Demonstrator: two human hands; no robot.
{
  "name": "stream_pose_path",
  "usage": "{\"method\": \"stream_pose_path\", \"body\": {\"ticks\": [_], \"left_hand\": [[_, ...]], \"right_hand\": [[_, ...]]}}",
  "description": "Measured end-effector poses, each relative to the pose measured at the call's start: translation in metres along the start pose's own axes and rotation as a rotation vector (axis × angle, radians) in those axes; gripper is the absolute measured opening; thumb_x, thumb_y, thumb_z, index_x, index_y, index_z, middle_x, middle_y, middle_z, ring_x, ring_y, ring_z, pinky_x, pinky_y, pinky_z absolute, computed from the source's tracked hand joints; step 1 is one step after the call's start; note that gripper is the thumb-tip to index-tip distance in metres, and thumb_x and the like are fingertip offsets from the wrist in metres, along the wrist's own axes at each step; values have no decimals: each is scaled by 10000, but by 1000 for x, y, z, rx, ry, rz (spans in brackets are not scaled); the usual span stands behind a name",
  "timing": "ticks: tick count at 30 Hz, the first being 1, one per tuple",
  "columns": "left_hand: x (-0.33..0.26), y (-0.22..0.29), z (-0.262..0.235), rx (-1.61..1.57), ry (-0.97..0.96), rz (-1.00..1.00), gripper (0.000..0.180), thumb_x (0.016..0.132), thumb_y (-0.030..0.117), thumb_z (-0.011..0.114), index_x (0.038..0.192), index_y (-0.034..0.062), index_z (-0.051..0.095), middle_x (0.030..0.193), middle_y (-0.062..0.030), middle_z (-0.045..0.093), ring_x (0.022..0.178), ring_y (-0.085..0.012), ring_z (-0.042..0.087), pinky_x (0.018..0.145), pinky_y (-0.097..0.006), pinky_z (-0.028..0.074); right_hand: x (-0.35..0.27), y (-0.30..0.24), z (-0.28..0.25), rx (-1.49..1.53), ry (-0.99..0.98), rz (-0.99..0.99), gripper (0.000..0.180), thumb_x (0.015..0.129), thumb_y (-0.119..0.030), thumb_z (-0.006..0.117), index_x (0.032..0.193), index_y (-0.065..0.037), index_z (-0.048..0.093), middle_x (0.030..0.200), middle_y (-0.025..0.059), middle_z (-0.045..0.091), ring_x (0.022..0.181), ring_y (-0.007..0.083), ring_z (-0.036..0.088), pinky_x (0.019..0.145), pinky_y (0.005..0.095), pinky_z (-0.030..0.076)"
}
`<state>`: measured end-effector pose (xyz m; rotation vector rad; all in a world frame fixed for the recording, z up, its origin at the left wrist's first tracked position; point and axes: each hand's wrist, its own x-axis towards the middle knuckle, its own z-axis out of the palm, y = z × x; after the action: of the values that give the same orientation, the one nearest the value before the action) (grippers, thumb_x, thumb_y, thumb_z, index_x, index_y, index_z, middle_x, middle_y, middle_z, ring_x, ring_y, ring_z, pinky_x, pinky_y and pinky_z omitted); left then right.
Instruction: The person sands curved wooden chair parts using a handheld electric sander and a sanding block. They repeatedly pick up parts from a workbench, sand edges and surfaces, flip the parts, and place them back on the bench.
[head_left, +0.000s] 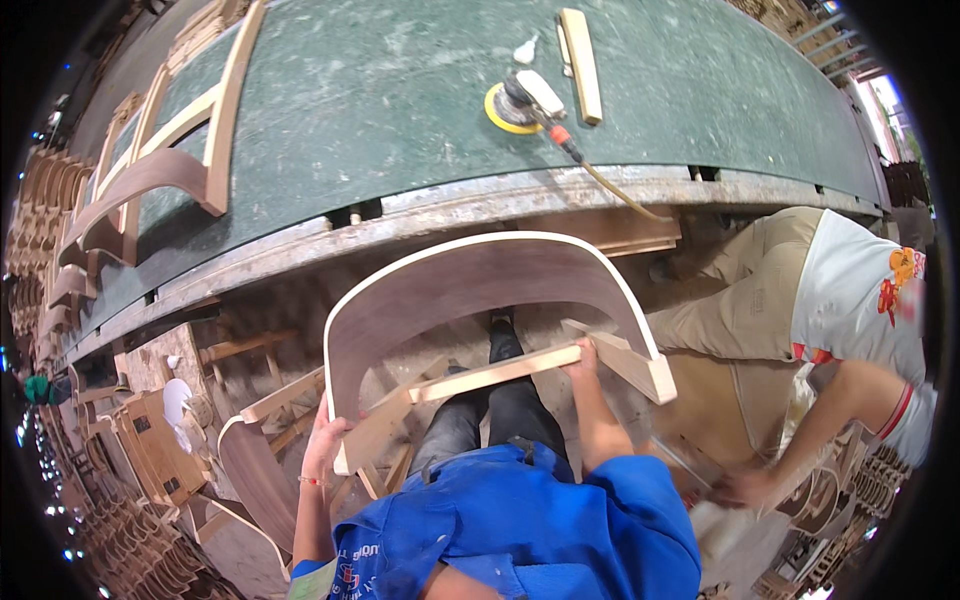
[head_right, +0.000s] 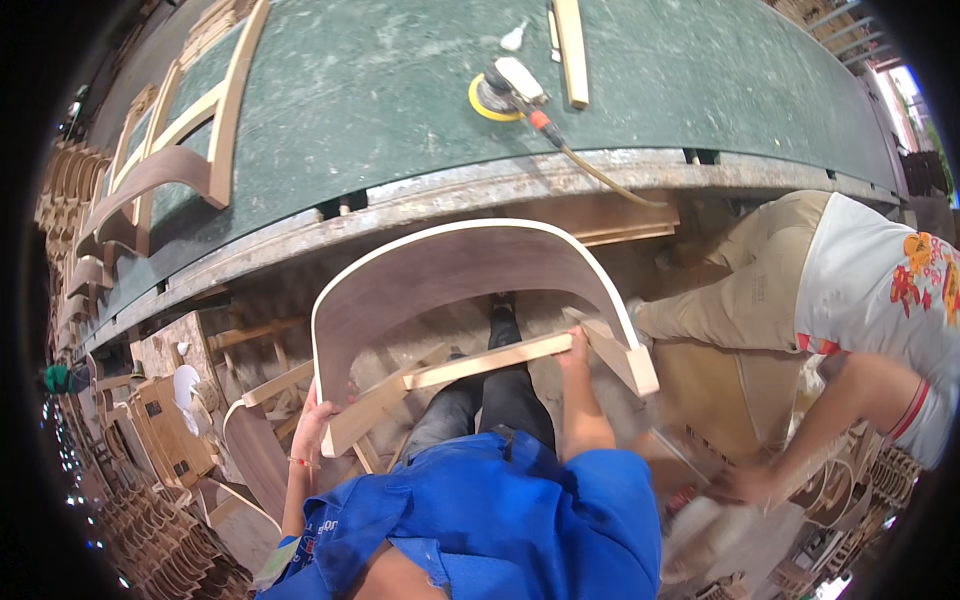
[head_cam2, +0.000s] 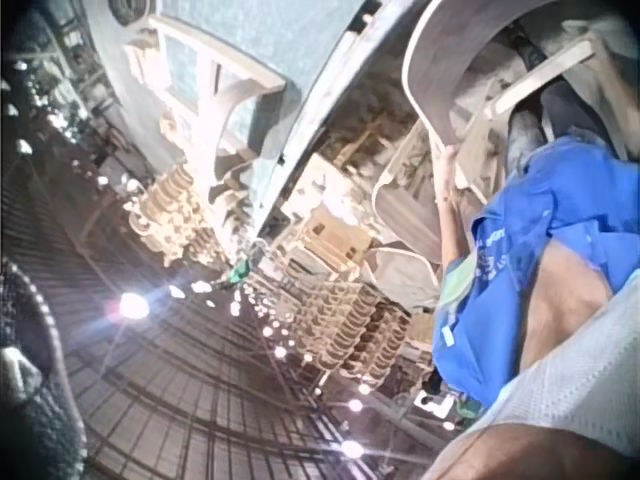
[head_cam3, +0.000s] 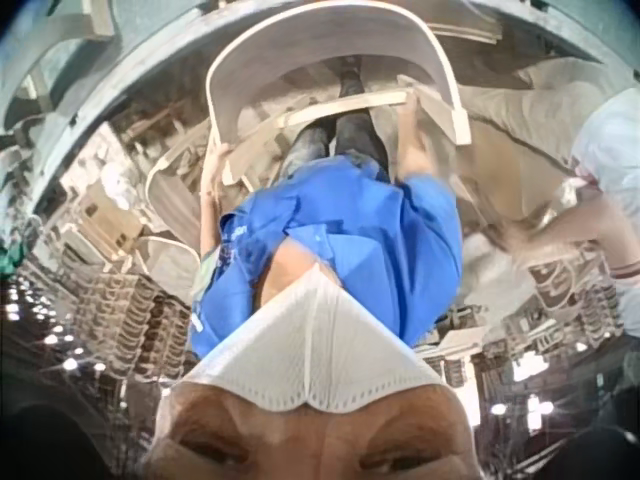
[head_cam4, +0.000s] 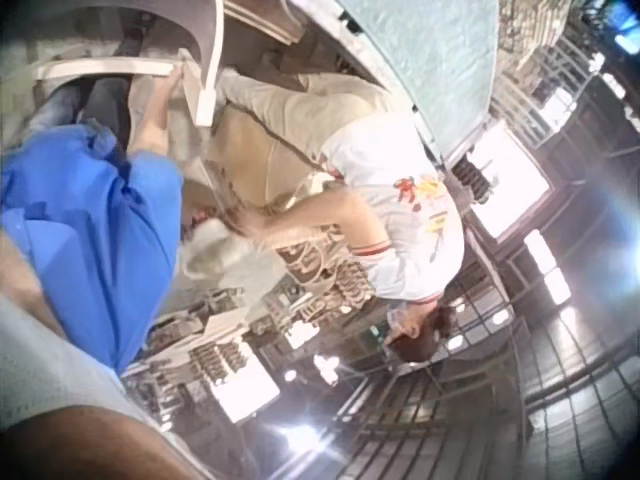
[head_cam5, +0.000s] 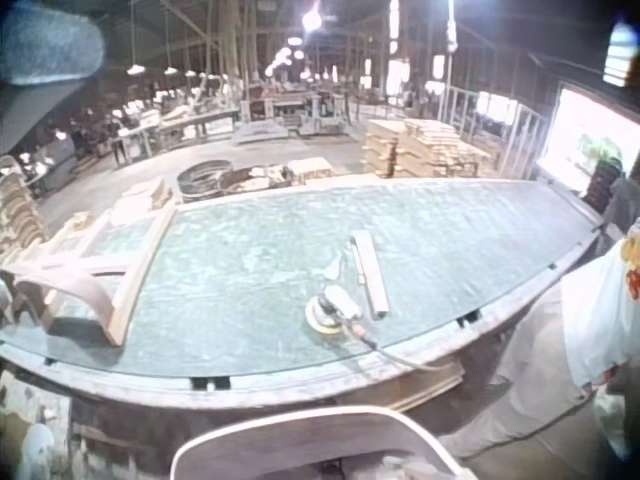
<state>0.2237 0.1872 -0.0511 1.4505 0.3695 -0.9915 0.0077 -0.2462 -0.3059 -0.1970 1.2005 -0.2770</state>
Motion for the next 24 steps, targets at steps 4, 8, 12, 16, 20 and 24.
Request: {"method": "stream_pose_path", "body": {"ticks": [4, 8, 12, 16, 20, 24], "left_hand": [[25, 1, 0, 43, -19, -4, 785, 711, 12, 532, 1467, 81, 330, 1221, -103, 563, 1021, -201, 610, 931, -341, 470], [59, -11, 14, 78, -2, 25, 739, 731, 45, 540, 1447, 77, 357, 1205, -84, 563, 1008, -196, 593, 935, -334, 465], [77, -15, 8, 40, 35, -8, 665, 771, 61, 565, 1415, 75, 401, 1197, -72, 565, 1019, -185, 583, 946, -334, 463], [75, -25, 9, -67, 65, -20, 613, 869, 163, 642, 1428, 84, 402, 1257, -62, 541, 1099, -185, 555, 994, -347, 438], [52, -24, 15, -52, 131, 118, 623, 1022, 410, 416, 1522, 80, 247, 1556, -58, 275, 1405, -194, 310, 1152, -334, 256], [6, -40, 3, -171, 174, -239, 533, 1004, 440, 458, 1441, 140, 398, 1391, -74, 498, 1267, -261, 512, 931, -413, 515]], "right_hand": [[20, -5, -16, -90, 53, 72, 348, 693, -223, 602, 998, -71, 532, 1083, 168, 539, 1016, 355, 561, 881, 575, 483], [-4, 1, -17, -163, 98, 80, 310, 832, -257, 637, 1104, -127, 565, 1292, 129, 488, 1201, 325, 504, 993, 550, 419], [-63, -43, 6, -952, -241, 213, 465, 904, -272, 616, 1333, -126, 511, 1282, 124, 550, 1197, 253, 538, 985, 462, 455], [-144, -105, 55, -1139, -529, 327, 328, 930, -264, 578, 1192, -72, 625, 1128, 125, 665, 1057, 180, 629, 943, 338, 476], [-205, -172, 85, -927, -485, 14, 217, 915, -187, 615, 957, 17, 677, 862, 134, 701, 817, 189, 675, 796, 289, 513], [-219, -204, 79, -752, -258, -165, 238, 934, -213, 609, 1054, -10, 640, 843, 79, 655, 800, 156, 633, 774, 284, 507]]}}
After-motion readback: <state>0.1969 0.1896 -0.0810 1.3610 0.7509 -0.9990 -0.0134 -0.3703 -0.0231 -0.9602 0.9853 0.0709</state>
